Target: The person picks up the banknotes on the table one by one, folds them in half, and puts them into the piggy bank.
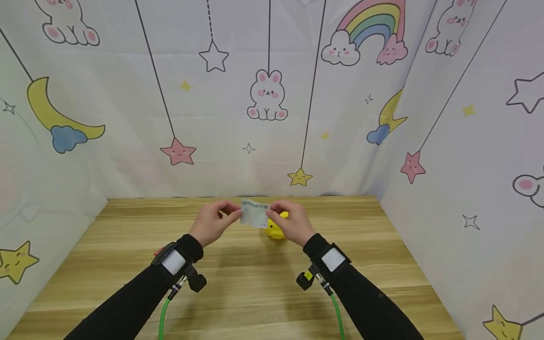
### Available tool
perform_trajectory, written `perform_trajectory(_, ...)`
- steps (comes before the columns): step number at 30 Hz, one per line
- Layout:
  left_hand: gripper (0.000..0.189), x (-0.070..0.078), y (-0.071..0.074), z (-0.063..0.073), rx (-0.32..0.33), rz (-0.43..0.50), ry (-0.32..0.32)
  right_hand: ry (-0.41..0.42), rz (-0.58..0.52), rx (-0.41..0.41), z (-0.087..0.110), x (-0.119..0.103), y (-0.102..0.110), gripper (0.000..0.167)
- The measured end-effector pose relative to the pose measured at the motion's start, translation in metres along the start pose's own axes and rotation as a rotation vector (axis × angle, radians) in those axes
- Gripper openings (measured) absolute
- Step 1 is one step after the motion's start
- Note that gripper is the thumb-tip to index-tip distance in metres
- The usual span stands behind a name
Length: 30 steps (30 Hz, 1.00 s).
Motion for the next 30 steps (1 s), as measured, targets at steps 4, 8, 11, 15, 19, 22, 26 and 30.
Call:
perform_trajectory(4, 0.009, 0.002, -0.001, 0.000, 0.002, 0.006, -0.025, -0.003, 0.008, 0.012, -0.001, 0.003, 0.001, 0.011)
perform_trajectory(8, 0.007, 0.005, -0.003, 0.001, 0.028, 0.008, -0.045, -0.008, 0.013, 0.041, -0.001, 0.006, 0.003, 0.010)
perform_trajectory(11, 0.005, 0.008, -0.005, 0.001, 0.063, -0.021, -0.069, 0.002, 0.026, 0.065, -0.003, 0.007, 0.003, 0.008)
perform_trajectory(15, 0.004, 0.018, -0.007, 0.004, 0.116, -0.116, -0.146, 0.012, 0.033, 0.088, -0.005, 0.011, 0.002, 0.007)
perform_trajectory(19, 0.004, 0.024, -0.010, 0.006, 0.166, -0.216, -0.200, -0.025, 0.013, 0.104, -0.007, 0.014, 0.001, 0.007)
perform_trajectory(22, 0.004, 0.027, -0.012, 0.007, 0.203, -0.279, -0.223, -0.058, -0.008, 0.110, -0.008, 0.016, 0.000, 0.008)
perform_trajectory(26, 0.006, 0.032, -0.015, 0.009, 0.243, -0.322, -0.273, -0.092, -0.038, 0.119, -0.009, 0.020, -0.002, 0.009)
perform_trajectory(30, 0.008, 0.036, -0.015, 0.010, 0.280, -0.338, -0.294, -0.100, -0.050, 0.134, -0.010, 0.020, -0.003, 0.009)
Point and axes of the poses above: each hand's wrist, its own z-axis away from the middle knuckle, its own y-axis out of the back of the hand, x = y × z, the point moved 7 cm from there along -z, towards the middle knuckle, and after that the axes turned 2 degrees about y, right-handed, at the moved point
